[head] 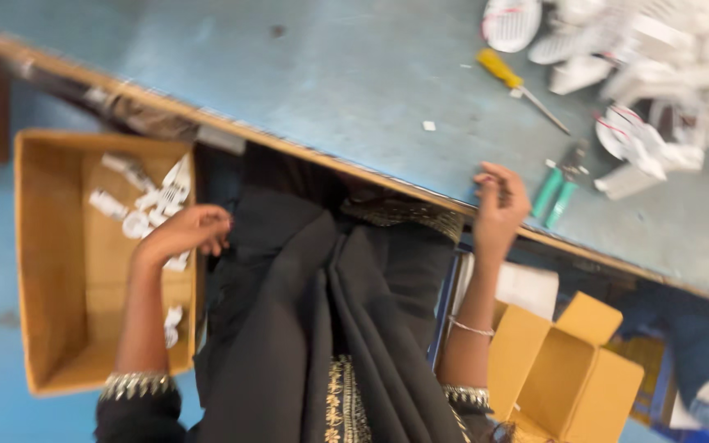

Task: The person assembles white plastic electrical components at a workbench. They use a screwdriver to tighten screws and pliers to cut wires, then place the finished units into a cardboard box.

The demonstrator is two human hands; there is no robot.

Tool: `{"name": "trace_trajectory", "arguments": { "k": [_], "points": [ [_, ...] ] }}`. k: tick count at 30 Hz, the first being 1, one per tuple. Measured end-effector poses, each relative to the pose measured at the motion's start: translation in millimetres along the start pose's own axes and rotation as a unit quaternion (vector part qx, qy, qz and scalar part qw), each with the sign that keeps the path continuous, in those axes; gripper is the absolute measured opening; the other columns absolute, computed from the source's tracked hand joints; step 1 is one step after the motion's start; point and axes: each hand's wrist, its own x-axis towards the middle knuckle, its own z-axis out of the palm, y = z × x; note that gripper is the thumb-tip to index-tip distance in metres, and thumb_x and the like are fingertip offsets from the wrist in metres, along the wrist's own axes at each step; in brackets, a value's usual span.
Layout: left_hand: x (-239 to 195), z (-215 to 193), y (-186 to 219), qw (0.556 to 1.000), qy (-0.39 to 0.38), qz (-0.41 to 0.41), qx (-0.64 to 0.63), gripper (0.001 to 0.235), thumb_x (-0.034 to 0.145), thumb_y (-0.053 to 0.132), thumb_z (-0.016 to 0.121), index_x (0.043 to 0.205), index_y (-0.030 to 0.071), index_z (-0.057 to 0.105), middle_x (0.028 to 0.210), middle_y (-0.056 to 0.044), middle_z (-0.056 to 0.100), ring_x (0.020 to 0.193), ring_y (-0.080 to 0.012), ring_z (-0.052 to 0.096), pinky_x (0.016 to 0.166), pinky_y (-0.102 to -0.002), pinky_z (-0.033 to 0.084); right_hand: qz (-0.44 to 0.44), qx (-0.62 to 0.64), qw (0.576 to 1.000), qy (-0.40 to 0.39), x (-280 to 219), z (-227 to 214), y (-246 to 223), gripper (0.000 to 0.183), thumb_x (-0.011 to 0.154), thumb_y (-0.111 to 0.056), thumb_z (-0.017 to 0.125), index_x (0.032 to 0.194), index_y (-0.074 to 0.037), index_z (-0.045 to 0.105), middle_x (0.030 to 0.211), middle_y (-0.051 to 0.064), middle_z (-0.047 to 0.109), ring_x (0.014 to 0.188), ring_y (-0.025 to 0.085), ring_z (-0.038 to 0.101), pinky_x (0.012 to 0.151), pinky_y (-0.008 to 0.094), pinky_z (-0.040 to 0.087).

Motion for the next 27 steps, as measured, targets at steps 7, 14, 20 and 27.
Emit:
{"name": "trace_trajectory", "arguments": {
  "k": [7, 14, 20, 27],
  "points": [
    [-36, 46, 202, 0.942, 0.026, 0.332, -0.026, 0.016, 0.104, 0.015, 0.060, 0.105, 0.004, 0.072, 0.078, -0.004, 0.070, 0.064, -0.0070, 0.062, 0.057, -0.022, 0.047, 0.019, 0.001, 0.999, 0.045, -4, 7, -10, 0.018, 0.101, -0.001, 0.058, 0.114, -0.001, 0.071, 0.095, 0.002, 0.070, 0.084, 0.007, 0.062, 0.071, 0.019, 0.048],
    [40, 126, 279, 0.882, 0.181, 0.425, -0.097, 0.014, 0.103, 0.013, 0.061, 0.101, 0.003, 0.071, 0.076, 0.001, 0.067, 0.064, -0.0041, 0.059, 0.057, -0.022, 0.047, 0.081, 0.035, 0.996, -0.009, 12, -12, -10, 0.019, 0.098, -0.002, 0.057, 0.111, -0.002, 0.072, 0.090, 0.003, 0.071, 0.075, 0.008, 0.063, 0.060, 0.021, 0.049],
    [39, 142, 275, 0.864, 0.302, 0.394, 0.085, 0.016, 0.099, 0.019, 0.066, 0.095, 0.006, 0.074, 0.062, -0.003, 0.067, 0.055, -0.0101, 0.064, 0.054, -0.028, 0.046, 0.056, -0.062, 0.996, 0.038, 102, -21, 2, 0.022, 0.099, -0.020, 0.065, 0.111, -0.002, 0.067, 0.078, 0.006, 0.069, 0.060, 0.011, 0.065, 0.048, 0.026, 0.049],
    [42, 144, 270, 0.836, 0.339, 0.397, 0.168, 0.017, 0.097, 0.024, 0.068, 0.096, 0.008, 0.074, 0.061, -0.007, 0.064, 0.052, -0.0215, 0.061, 0.051, -0.036, 0.044, 0.093, -0.250, 0.960, 0.087, 206, 11, 21, 0.037, 0.097, -0.034, 0.073, 0.109, -0.002, 0.060, 0.085, 0.017, 0.071, 0.076, 0.035, 0.069, 0.067, 0.048, 0.053]
  ]
}}
